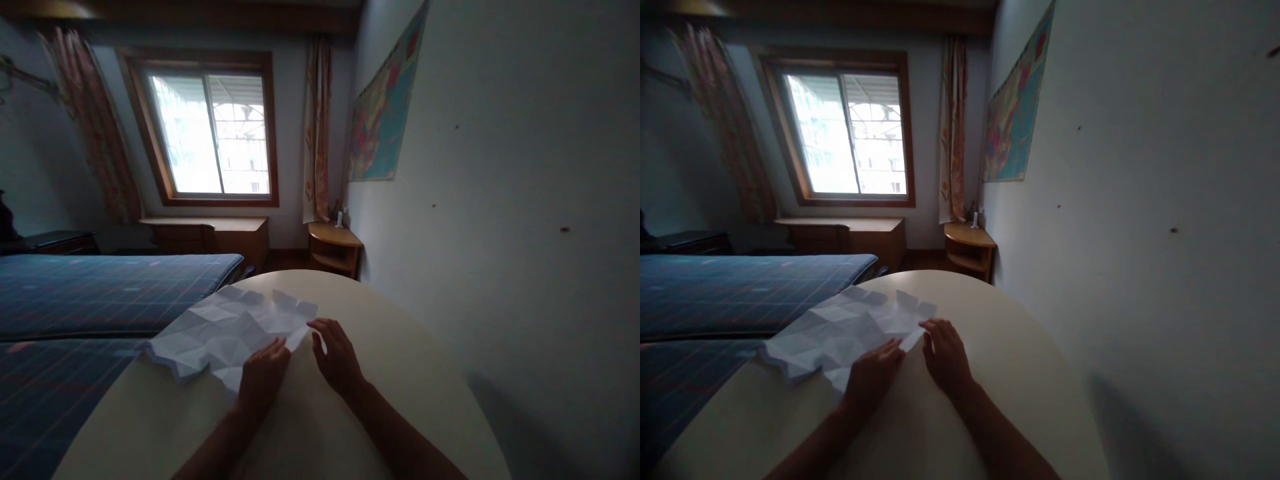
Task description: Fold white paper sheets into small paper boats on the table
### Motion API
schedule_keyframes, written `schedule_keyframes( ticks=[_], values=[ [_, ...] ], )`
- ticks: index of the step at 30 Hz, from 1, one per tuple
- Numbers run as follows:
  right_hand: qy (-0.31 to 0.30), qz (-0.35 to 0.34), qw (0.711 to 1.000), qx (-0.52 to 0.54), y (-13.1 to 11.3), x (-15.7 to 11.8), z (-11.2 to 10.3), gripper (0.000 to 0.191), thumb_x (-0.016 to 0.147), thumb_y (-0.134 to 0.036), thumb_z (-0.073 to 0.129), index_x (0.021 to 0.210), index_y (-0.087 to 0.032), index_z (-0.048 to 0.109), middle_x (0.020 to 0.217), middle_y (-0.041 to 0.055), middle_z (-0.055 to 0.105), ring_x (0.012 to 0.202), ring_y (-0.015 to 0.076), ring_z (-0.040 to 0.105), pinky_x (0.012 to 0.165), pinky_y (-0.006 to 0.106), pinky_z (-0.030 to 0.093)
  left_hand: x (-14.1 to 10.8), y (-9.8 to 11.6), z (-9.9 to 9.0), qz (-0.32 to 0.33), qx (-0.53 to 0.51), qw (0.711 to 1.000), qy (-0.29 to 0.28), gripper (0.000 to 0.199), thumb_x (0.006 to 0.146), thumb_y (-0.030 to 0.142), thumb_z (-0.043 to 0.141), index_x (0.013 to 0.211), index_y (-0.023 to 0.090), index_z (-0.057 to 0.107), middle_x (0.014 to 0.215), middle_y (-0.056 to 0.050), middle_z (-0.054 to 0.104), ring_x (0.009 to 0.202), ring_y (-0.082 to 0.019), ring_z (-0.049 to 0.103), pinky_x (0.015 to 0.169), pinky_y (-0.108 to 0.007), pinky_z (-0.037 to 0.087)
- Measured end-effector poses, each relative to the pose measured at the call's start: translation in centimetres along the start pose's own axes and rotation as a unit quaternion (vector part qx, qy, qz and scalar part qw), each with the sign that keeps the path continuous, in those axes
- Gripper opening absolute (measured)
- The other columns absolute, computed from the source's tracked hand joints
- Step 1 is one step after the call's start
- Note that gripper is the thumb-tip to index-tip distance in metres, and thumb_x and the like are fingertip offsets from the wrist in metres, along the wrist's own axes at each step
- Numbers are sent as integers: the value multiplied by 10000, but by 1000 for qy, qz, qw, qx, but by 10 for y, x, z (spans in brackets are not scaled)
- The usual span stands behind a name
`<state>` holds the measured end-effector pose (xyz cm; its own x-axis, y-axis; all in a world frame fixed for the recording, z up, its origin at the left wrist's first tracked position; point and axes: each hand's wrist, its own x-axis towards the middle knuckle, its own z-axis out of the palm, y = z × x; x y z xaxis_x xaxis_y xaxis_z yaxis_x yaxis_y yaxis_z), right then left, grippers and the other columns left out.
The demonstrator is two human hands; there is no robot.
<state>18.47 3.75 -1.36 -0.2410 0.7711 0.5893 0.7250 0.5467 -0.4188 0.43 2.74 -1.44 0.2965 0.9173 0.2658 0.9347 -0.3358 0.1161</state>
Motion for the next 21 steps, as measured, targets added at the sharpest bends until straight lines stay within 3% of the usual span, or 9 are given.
schedule_keyframes(
  ticks=[3,6,9,12,15,18,21],
  values=[
    [-31,-14,999,3,0,-3,-1,390,997,-229,286,1275,-228,559,1261,99,586,1216,214,504,1059,395,413,-13,30,8,43,-40,996,-65,303,919,127,439,906,244,717,1280,-35,655,1231,-241,572,952,-326,491],
    [-85,29,996,-25,6,-7,5,414,993,-274,346,1372,-215,504,1423,87,489,1358,217,381,1140,389,319,-24,49,7,41,-92,988,-119,280,917,186,454,950,270,719,1087,-35,738,982,-224,697,844,-309,524],
    [-173,94,979,-58,15,-10,10,514,992,-402,380,1476,-231,395,1545,81,349,1453,277,222,1180,465,201,-27,55,0,34,-142,983,-111,211,899,264,501,902,261,711,983,-36,744,891,-207,699,810,-293,513],
    [-254,129,956,-77,19,-14,13,643,957,-581,373,1509,-254,336,1584,100,260,1467,352,132,1168,552,115,-22,47,-3,5,-124,989,-80,219,897,245,474,950,235,686,1030,-51,715,950,-207,668,833,-299,506],
    [-280,127,947,-90,21,-18,15,684,927,-665,347,1502,-295,344,1595,91,227,1466,382,94,1150,600,48,-13,26,3,-27,-57,996,-68,294,893,242,465,1110,181,653,1190,-101,657,1120,-244,597,927,-337,482],
    [-283,132,945,-100,21,-21,15,691,922,-674,340,1505,-306,331,1599,83,219,1467,381,85,1139,620,28,-6,3,16,-61,5,996,-67,545,912,387,466,1379,108,502,1476,-178,439,1380,-326,372,1121,-439,313],
    [-278,145,943,-112,17,-22,14,646,943,-635,326,1499,-307,343,1597,74,229,1464,394,87,1125,653,35,-3,-11,28,-67,32,994,-75,653,913,502,439,1459,144,421,1559,-177,302,1447,-383,213,1157,-531,192]
  ],
)
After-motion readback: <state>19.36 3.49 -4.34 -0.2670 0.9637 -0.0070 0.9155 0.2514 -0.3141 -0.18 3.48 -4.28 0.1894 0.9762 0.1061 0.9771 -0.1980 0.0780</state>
